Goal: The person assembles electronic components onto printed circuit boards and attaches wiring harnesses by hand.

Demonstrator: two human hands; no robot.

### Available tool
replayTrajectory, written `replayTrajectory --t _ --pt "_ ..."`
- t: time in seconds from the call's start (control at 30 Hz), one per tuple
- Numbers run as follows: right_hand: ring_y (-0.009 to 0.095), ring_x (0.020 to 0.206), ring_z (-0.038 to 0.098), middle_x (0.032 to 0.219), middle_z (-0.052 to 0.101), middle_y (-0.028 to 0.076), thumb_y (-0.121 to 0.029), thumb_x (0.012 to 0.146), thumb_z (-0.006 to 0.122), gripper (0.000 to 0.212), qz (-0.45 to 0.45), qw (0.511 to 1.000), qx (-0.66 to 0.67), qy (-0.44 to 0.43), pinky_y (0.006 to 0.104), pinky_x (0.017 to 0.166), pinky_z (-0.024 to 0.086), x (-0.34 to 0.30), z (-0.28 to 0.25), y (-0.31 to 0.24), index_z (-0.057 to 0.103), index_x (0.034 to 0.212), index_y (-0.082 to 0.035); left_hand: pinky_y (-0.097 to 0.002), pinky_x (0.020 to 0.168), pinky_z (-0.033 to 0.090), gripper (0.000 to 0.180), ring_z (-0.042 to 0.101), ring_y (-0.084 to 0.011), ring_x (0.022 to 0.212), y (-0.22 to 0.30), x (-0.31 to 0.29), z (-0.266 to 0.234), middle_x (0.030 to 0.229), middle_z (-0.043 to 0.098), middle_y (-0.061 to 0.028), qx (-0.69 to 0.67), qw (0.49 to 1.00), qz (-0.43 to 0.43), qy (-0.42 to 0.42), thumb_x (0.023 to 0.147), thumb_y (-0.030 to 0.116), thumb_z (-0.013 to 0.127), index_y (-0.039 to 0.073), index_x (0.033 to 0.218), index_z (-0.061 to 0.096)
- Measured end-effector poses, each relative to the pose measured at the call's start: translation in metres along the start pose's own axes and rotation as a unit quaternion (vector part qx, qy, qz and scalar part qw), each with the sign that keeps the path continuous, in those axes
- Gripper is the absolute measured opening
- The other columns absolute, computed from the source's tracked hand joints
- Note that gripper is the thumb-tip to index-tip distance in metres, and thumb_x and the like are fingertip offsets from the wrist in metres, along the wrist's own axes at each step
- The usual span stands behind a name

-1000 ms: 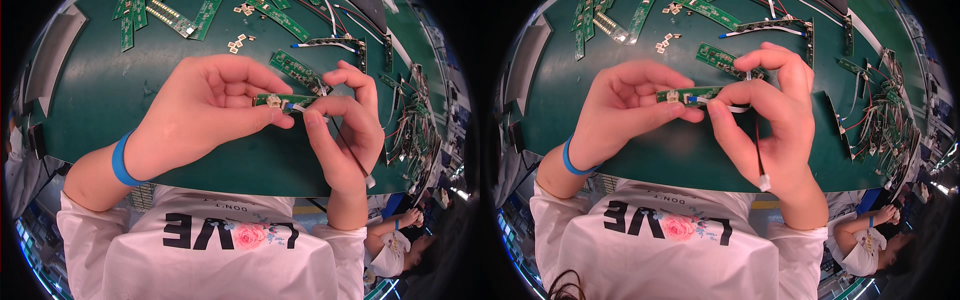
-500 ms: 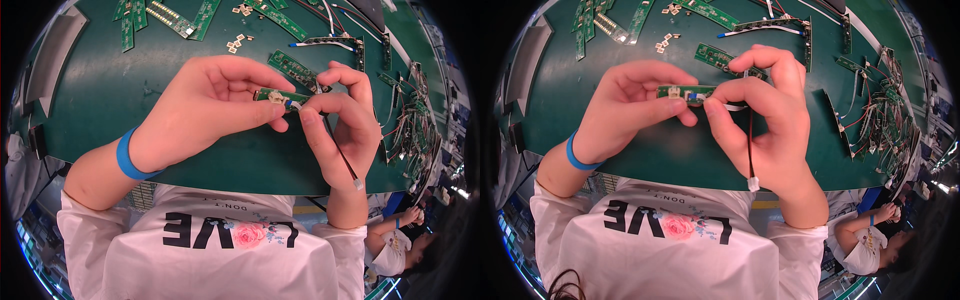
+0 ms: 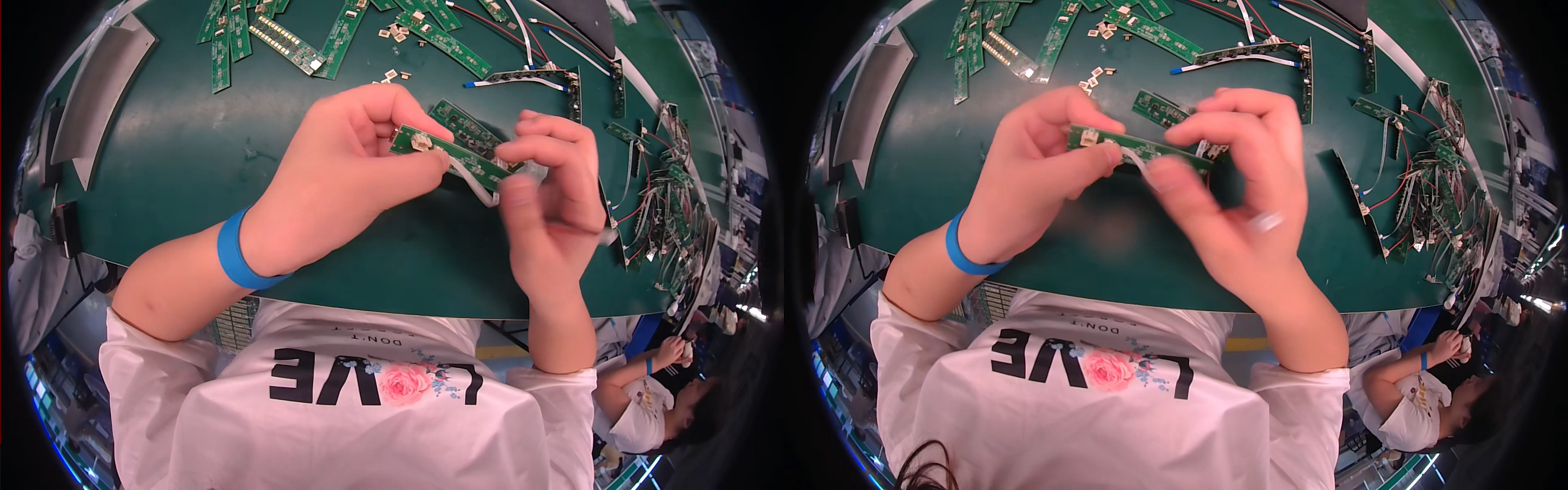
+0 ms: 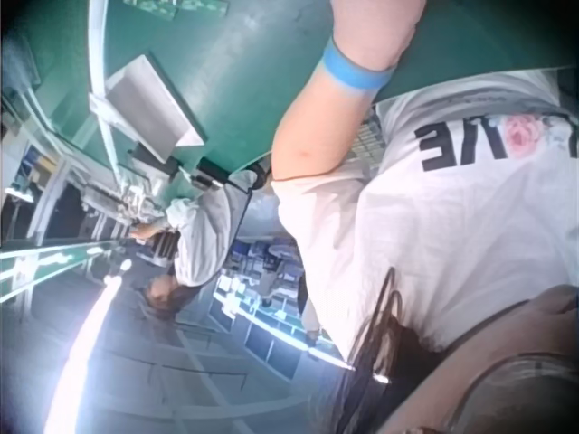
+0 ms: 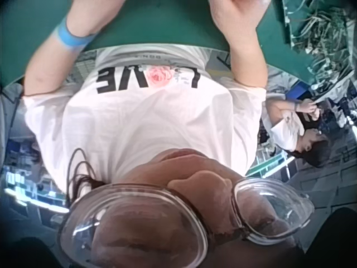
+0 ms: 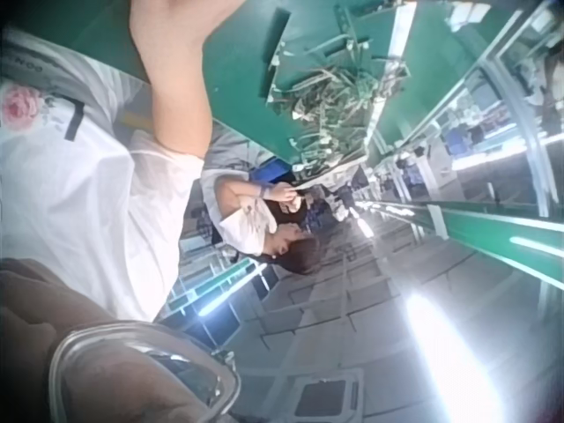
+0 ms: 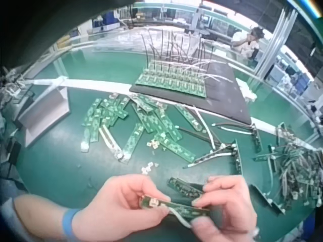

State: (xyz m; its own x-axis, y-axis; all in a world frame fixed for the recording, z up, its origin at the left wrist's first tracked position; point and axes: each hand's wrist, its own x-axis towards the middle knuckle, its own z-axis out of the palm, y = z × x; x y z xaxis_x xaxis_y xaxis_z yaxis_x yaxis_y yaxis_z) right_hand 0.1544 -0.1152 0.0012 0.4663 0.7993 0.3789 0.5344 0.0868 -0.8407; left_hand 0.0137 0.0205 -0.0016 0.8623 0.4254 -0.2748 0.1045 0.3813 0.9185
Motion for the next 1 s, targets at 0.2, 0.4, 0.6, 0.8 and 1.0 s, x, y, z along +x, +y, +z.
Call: replayTrajectory --t 0.2,0.4,0.6,0.8,1.0 --pt "0.012 0.067 0.052 0.076 0.053 0.01 -0.017 0.101 0.038 0.032 -0.09 0.989 0.098 0.069 0.023 0.059 0.04 -0.004 0.0 0.015 0.058 0.085 0.003 -0.0204 0.068 0.042 0.025 0.051 -0.0062 0.074 0.004 0.001 -0.004 0.074 0.054 0.0014 -0.167 0.985 -0.031 -0.022 0.084 0.004 0.063 0.004 0.109 0.062" --pt "0.004 0.055 0.032 0.073 0.036 -0.001 -0.03 0.101 0.039 0.034 0.033 0.966 0.254 0.029 0.0194 0.047 0.026 -0.007 0.011 -0.006 0.053 0.105 0.0 -0.0257 0.082 0.044 0.027 0.052 -0.0111 0.086 -0.002 -0.001 -0.003 0.082 0.053 -0.0013 -0.023 0.993 0.115 0.029 0.087 0.001 0.06 -0.002 0.114 0.06" --pt "0.01 0.062 0.057 0.089 0.066 0.012 -0.004 0.092 0.053 0.011 -0.019 0.999 0.046 -0.004 0.0249 0.056 0.046 0.0 0.011 -0.022 0.059 0.099 0.002 -0.0243 0.08 0.046 0.02 0.058 -0.0137 0.094 -0.005 -0.011 0.006 0.113 0.063 -0.0162 0.164 0.942 0.292 0.039 0.091 -0.001 0.053 -0.006 0.11 0.056" --pt "0.011 0.054 0.056 0.073 0.063 0.007 -0.001 0.088 0.061 0.006 -0.061 0.996 -0.059 -0.027 0.0227 0.05 0.043 0.007 0.015 -0.026 0.062 0.093 0.001 -0.0328 0.082 0.055 0.027 0.065 -0.0252 0.098 0.001 -0.009 0.011 0.094 0.068 -0.0165 -0.003 0.975 0.209 0.08 0.094 0.002 0.048 -0.006 0.12 0.051" --pt "0.003 0.058 0.052 0.074 0.06 0.0 -0.001 0.09 0.059 0.006 0.174 0.958 0.226 -0.014 0.0166 0.05 0.04 0.01 0.013 -0.034 0.062 0.093 0.003 -0.0324 0.082 0.055 0.029 0.062 -0.027 0.104 0.0 -0.001 0.002 0.114 0.061 -0.0221 -0.003 0.956 0.267 0.125 0.095 0.001 0.047 -0.006 0.123 0.05"
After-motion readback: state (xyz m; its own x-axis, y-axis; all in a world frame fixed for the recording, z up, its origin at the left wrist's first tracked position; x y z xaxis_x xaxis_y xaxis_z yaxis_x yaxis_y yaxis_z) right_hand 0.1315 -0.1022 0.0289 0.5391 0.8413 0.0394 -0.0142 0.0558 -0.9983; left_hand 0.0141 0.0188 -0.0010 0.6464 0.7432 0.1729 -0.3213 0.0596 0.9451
